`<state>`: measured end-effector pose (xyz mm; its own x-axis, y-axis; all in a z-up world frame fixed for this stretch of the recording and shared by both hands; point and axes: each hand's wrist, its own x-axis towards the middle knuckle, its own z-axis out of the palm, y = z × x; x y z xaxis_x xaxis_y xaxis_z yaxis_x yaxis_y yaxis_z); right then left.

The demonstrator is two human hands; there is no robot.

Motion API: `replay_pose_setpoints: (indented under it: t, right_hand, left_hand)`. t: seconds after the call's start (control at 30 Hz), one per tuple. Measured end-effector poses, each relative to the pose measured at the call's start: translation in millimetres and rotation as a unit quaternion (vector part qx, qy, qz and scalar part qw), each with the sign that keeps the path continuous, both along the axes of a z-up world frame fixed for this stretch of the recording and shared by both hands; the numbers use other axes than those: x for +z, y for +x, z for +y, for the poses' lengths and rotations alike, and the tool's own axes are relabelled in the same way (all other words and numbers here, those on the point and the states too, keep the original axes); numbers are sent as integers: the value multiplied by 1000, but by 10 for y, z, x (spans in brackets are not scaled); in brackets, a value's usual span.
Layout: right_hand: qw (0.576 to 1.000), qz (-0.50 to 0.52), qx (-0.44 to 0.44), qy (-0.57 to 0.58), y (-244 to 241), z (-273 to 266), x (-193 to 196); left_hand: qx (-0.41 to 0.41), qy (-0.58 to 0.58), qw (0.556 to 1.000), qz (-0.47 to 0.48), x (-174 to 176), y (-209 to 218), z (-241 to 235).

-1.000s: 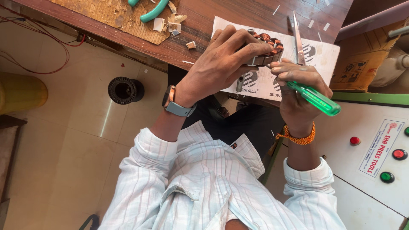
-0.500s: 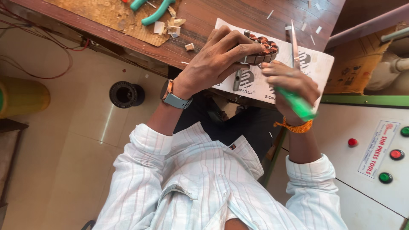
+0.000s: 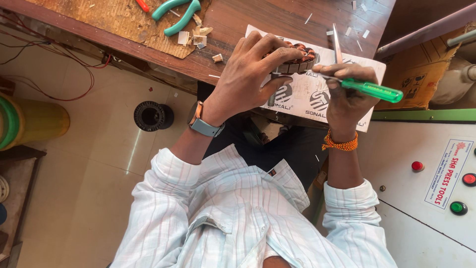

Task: The person assembles a motor stator by cutting small white insulating strips with scissors and inserting them into slots between copper windings. They use a green-handled screwdriver to press the strips into place. The work is performed at a cluttered workbench with various tools and materials visible.

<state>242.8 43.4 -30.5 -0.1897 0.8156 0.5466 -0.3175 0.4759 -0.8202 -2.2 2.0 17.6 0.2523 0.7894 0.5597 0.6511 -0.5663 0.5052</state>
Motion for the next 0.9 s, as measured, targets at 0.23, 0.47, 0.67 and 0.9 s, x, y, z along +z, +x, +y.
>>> replay_pose_setpoints:
  t: [0.23,0.47,0.67,0.9]
  right_hand:
    - [999,-35,-10,12,-5,-59,8]
    - [996,-70,10,57,-102,-84,125]
    - [968,-175,-140,112,-314,-397,272]
    - [952,-214,-166,145,-438,-424,447]
  left_hand:
    - [-18,-11,999,-40,30,-29,31]
    - [-21,-26,998,-49,17,-44,49]
    - [-25,-32,998,-50,73,-43,28]
    - [-3,-71,997,3,96,-33,-23]
